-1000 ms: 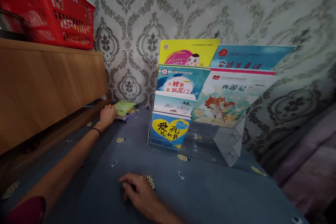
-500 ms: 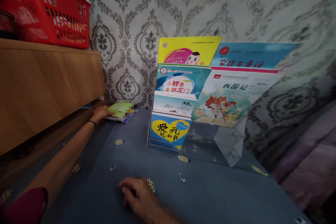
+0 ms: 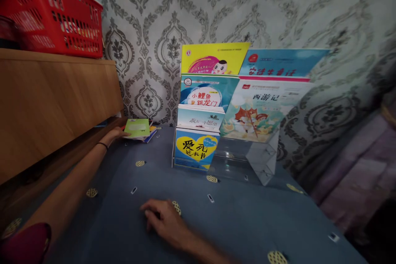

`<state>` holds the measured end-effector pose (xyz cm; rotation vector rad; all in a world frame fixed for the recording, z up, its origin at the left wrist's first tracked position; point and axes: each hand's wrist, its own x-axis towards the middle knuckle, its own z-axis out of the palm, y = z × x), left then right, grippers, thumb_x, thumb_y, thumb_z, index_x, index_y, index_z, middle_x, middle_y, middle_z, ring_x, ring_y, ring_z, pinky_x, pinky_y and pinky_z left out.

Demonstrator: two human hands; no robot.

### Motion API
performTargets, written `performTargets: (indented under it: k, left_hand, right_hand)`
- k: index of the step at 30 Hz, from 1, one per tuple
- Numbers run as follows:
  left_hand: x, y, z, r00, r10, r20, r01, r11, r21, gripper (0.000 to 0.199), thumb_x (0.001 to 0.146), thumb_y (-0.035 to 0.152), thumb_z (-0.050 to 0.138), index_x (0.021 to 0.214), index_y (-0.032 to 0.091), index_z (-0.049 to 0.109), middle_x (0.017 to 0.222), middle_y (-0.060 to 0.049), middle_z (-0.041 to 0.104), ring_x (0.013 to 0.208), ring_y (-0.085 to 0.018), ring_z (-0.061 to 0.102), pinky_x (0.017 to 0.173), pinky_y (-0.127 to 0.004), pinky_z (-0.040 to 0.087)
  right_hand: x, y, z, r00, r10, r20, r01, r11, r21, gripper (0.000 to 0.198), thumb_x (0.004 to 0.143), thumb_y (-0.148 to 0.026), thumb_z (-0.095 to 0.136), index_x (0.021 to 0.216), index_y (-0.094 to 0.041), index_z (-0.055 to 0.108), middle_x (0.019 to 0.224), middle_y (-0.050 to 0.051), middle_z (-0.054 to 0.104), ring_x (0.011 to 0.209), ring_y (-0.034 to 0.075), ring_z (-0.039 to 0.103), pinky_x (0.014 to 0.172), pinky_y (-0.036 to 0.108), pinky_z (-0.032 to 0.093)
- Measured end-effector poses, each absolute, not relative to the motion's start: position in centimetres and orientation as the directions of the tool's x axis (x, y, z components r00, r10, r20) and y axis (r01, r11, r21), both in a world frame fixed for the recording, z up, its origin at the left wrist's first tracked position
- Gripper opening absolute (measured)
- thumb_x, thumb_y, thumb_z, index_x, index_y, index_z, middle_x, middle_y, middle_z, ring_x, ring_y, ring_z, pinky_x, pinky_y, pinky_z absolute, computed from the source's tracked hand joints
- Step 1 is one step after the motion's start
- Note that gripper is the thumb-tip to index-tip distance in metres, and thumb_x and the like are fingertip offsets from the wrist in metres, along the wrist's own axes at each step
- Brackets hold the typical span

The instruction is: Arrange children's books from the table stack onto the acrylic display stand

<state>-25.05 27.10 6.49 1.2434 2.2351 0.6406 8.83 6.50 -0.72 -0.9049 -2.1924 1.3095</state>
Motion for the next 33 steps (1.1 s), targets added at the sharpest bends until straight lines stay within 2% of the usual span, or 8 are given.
performTargets:
  k: [4, 7, 13, 18, 21, 24, 27, 33]
  left_hand:
    - [-22.3, 22.1, 4.8, -0.408, 0.863, -0.299, 0.425, 0.469, 0.775, 0.035, 0.097, 0.037, 0.062, 0.124, 0.016, 0.06, 0.122, -0.01, 0.064, 0.101, -0.022, 0.066, 0.085, -0.042, 0.058]
    - [-20.1, 17.2, 3.1, -0.331, 0.875, -0.354, 0.264, 0.446, 0.855, 0.024, 0.101, 0.032, 0.053, 0.102, 0.01, 0.062, 0.099, -0.011, 0.071, 0.076, -0.013, 0.068, 0.066, -0.025, 0.057]
    - [-15.2, 7.5, 0.8, -0.058, 0.878, -0.476, 0.039, 0.478, 0.877, 0.032, 0.088, 0.044, 0.067, 0.082, 0.014, 0.062, 0.088, -0.014, 0.077, 0.068, -0.018, 0.073, 0.056, -0.024, 0.055]
    - [-13.2, 3.4, 0.7, 0.422, 0.788, -0.45, 0.109, 0.448, 0.887, 0.051, 0.079, 0.064, 0.068, 0.085, 0.014, 0.069, 0.085, -0.014, 0.077, 0.072, -0.022, 0.074, 0.061, -0.029, 0.056]
    - [-13.2, 4.2, 0.9, 0.345, 0.901, -0.263, 0.318, 0.152, 0.936, 0.049, 0.089, 0.062, 0.053, 0.083, 0.015, 0.067, 0.082, -0.011, 0.074, 0.072, -0.021, 0.071, 0.068, -0.032, 0.057]
    - [-13.8, 6.5, 0.9, 0.194, 0.974, 0.114, 0.726, -0.221, 0.651, 0.038, 0.099, 0.042, 0.041, 0.101, 0.016, 0.069, 0.105, -0.012, 0.073, 0.102, -0.024, 0.068, 0.095, -0.04, 0.052]
    - [-14.6, 8.8, 0.2, 0.146, 0.969, 0.202, 0.942, -0.198, 0.272, 0.037, 0.099, 0.033, 0.046, 0.13, 0.018, 0.059, 0.141, -0.015, 0.058, 0.134, -0.028, 0.05, 0.113, -0.045, 0.038]
    - [-16.1, 11.2, -1.1, 0.056, 0.987, 0.149, 0.978, -0.084, 0.191, 0.047, 0.101, 0.035, 0.044, 0.144, 0.018, 0.048, 0.158, -0.017, 0.041, 0.144, -0.03, 0.041, 0.116, -0.046, 0.034]
  right_hand:
    - [8.9, 6.4, -0.8, -0.704, 0.707, 0.061, 0.299, 0.373, -0.879, 0.03, 0.093, -0.026, 0.047, 0.106, -0.018, 0.073, 0.066, -0.001, 0.068, 0.061, 0.013, 0.055, 0.062, 0.024, 0.04]
    - [9.1, 6.4, -1.0, -0.678, 0.725, 0.121, 0.302, 0.425, -0.853, 0.029, 0.095, -0.027, 0.047, 0.109, -0.019, 0.071, 0.073, 0.001, 0.069, 0.065, 0.015, 0.058, 0.066, 0.026, 0.044]
    - [9.3, 6.8, -1.8, -0.477, 0.747, 0.463, 0.28, 0.628, -0.726, 0.032, 0.098, -0.029, 0.048, 0.126, -0.021, 0.06, 0.119, 0.012, 0.066, 0.112, 0.024, 0.06, 0.099, 0.042, 0.049]
    - [9.4, 6.8, -2.1, -0.478, 0.676, 0.561, 0.292, 0.725, -0.624, 0.03, 0.1, -0.028, 0.047, 0.127, -0.022, 0.059, 0.13, 0.014, 0.061, 0.127, 0.026, 0.054, 0.11, 0.048, 0.044]
    - [9.3, 6.9, -2.6, -0.541, 0.653, 0.53, 0.307, 0.74, -0.598, 0.031, 0.101, -0.027, 0.045, 0.128, -0.022, 0.06, 0.129, 0.014, 0.062, 0.128, 0.026, 0.054, 0.11, 0.05, 0.044]
    - [9.2, 7.2, -3.4, -0.612, 0.629, 0.48, 0.353, 0.76, -0.546, 0.033, 0.101, -0.028, 0.046, 0.13, -0.021, 0.06, 0.131, 0.014, 0.062, 0.131, 0.027, 0.053, 0.112, 0.052, 0.042]
    - [9.2, 7.3, -3.9, -0.653, 0.607, 0.453, 0.408, 0.785, -0.466, 0.033, 0.101, -0.029, 0.047, 0.13, -0.02, 0.061, 0.134, 0.015, 0.061, 0.133, 0.029, 0.051, 0.113, 0.056, 0.041]
    - [8.8, 7.0, -3.5, -0.696, 0.576, 0.428, 0.448, 0.815, -0.368, 0.034, 0.101, -0.03, 0.047, 0.13, -0.017, 0.06, 0.136, 0.018, 0.06, 0.134, 0.03, 0.05, 0.112, 0.057, 0.039]
